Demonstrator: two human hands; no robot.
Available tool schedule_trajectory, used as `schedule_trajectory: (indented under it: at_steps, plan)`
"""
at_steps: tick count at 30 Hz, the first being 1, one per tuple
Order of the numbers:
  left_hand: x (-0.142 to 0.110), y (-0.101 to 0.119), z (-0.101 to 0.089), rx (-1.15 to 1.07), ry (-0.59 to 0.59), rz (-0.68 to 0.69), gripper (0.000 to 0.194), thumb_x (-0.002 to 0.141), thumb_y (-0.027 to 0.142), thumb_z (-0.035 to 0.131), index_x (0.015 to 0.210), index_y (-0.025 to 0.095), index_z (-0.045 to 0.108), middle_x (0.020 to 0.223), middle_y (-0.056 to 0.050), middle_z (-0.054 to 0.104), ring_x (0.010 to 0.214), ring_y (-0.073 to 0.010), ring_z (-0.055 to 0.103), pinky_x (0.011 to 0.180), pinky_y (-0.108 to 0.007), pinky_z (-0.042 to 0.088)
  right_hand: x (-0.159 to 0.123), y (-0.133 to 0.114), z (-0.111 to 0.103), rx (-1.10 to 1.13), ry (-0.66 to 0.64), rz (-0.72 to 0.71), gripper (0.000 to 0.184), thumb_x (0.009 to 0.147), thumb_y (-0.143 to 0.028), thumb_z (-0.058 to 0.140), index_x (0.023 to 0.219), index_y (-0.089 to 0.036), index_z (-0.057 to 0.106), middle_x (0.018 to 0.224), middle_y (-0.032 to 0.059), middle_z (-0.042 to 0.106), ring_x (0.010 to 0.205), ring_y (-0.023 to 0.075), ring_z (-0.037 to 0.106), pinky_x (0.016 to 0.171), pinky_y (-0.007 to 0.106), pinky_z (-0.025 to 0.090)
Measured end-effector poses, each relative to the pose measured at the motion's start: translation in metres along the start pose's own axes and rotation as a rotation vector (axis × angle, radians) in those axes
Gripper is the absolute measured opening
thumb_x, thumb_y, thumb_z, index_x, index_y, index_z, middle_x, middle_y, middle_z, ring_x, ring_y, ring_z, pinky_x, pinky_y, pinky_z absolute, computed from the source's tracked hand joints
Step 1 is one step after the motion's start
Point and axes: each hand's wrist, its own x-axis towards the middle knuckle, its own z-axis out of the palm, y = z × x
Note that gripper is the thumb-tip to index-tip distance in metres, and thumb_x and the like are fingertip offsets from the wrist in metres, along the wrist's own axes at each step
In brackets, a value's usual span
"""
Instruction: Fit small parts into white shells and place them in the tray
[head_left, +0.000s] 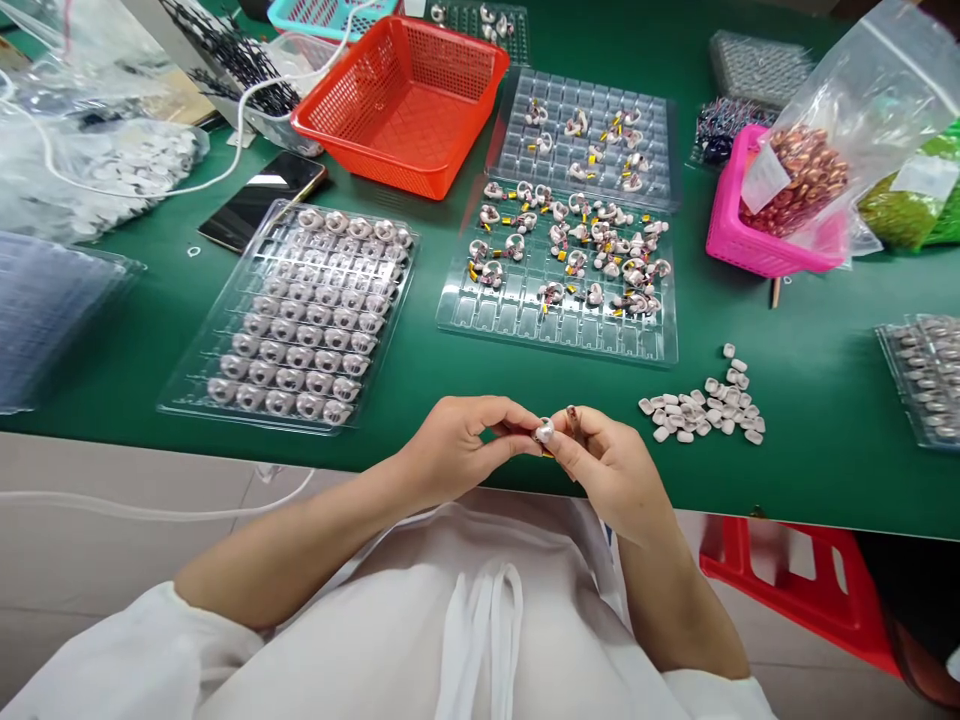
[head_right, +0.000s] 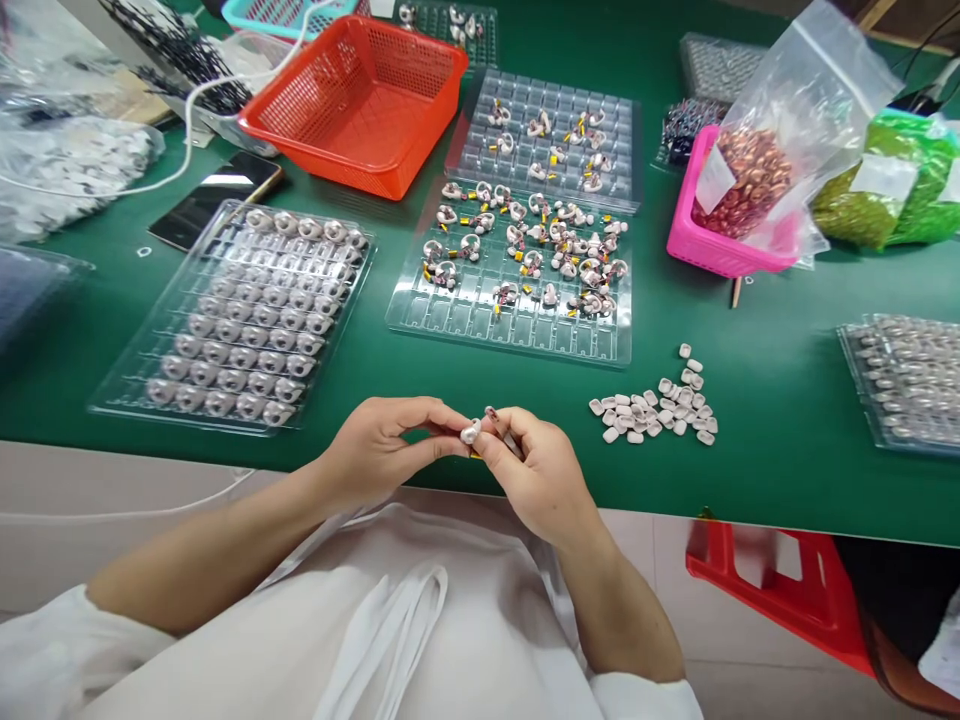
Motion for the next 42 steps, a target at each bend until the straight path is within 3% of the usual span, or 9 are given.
schedule_trajectory:
  at_steps: [8,12,19,23,31,38,42]
  plan:
    - [-0.001,0.0,0.001,-0.111,-0.008,-0.127,0.006,0.079,0.014,0.076,0.084,0.016,0.08,0.08,-0.002,0.082,0.071,-0.0141,0.074,0.069,-0.019,0.054,0.002,0.001,-0.004,-0.046,-0.082,-0.003,0.025,0.097,-0.04,0.059,0.082,-0.02,0.06,0.077,-0.0011,0.056,0.071,0.0134,0.047,0.066,0.027,0.04]
    - [-0.002,-0.001,0.004,-0.177,0.009,-0.22,0.006,0.077,0.017,0.078,0.083,0.017,0.08,0.08,-0.002,0.082,0.072,-0.0147,0.074,0.071,-0.02,0.055,0.001,0.0,-0.001,-0.071,-0.034,-0.045,0.023,0.096,-0.037,0.061,0.082,-0.019,0.064,0.078,-0.0002,0.06,0.072,0.0141,0.052,0.066,0.027,0.042]
    - [-0.001,-0.001,0.004,-0.433,0.059,-0.362,0.009,0.073,0.019,0.081,0.081,0.016,0.079,0.076,-0.001,0.08,0.069,-0.0139,0.072,0.068,-0.022,0.058,-0.01,-0.001,0.011,-0.203,0.177,-0.317,0.015,0.097,-0.023,0.061,0.092,-0.023,0.076,0.082,0.0011,0.067,0.07,0.0128,0.058,0.06,0.025,0.043]
    - [0.001,0.002,0.001,-0.588,0.069,-0.394,0.01,0.069,0.016,0.083,0.078,0.015,0.078,0.074,-0.001,0.079,0.066,-0.0124,0.07,0.067,-0.022,0.059,-0.011,0.004,0.012,-0.207,0.147,-0.451,0.02,0.094,-0.014,0.062,0.104,-0.025,0.076,0.088,0.0023,0.069,0.07,0.0117,0.06,0.055,0.023,0.044]
    - [0.0,0.001,-0.001,-0.809,0.011,-0.529,0.02,0.064,0.013,0.089,0.078,0.012,0.076,0.073,-0.001,0.079,0.065,-0.0113,0.072,0.064,-0.02,0.06,-0.008,0.009,0.013,-0.275,0.159,-0.565,0.022,0.092,-0.007,0.061,0.103,-0.022,0.073,0.09,0.0037,0.07,0.069,0.0116,0.062,0.05,0.02,0.046]
    - [-0.003,-0.007,-0.006,-0.834,-0.077,-0.556,0.025,0.074,0.026,0.088,0.092,0.012,0.077,0.08,-0.005,0.081,0.069,-0.0145,0.075,0.07,-0.024,0.062,-0.006,0.011,0.009,-0.459,0.154,-0.739,0.029,0.091,-0.003,0.057,0.111,-0.022,0.068,0.094,0.0062,0.07,0.082,0.016,0.067,0.069,0.027,0.057]
    - [-0.002,-0.007,-0.007,-0.865,-0.075,-0.623,0.041,0.071,0.025,0.091,0.105,0.012,0.073,0.076,-0.007,0.081,0.063,-0.0154,0.075,0.065,-0.025,0.06,-0.005,0.013,0.003,-0.612,0.083,-0.825,0.037,0.092,-0.003,0.054,0.123,-0.022,0.063,0.097,0.0084,0.071,0.082,0.0184,0.067,0.069,0.03,0.058]
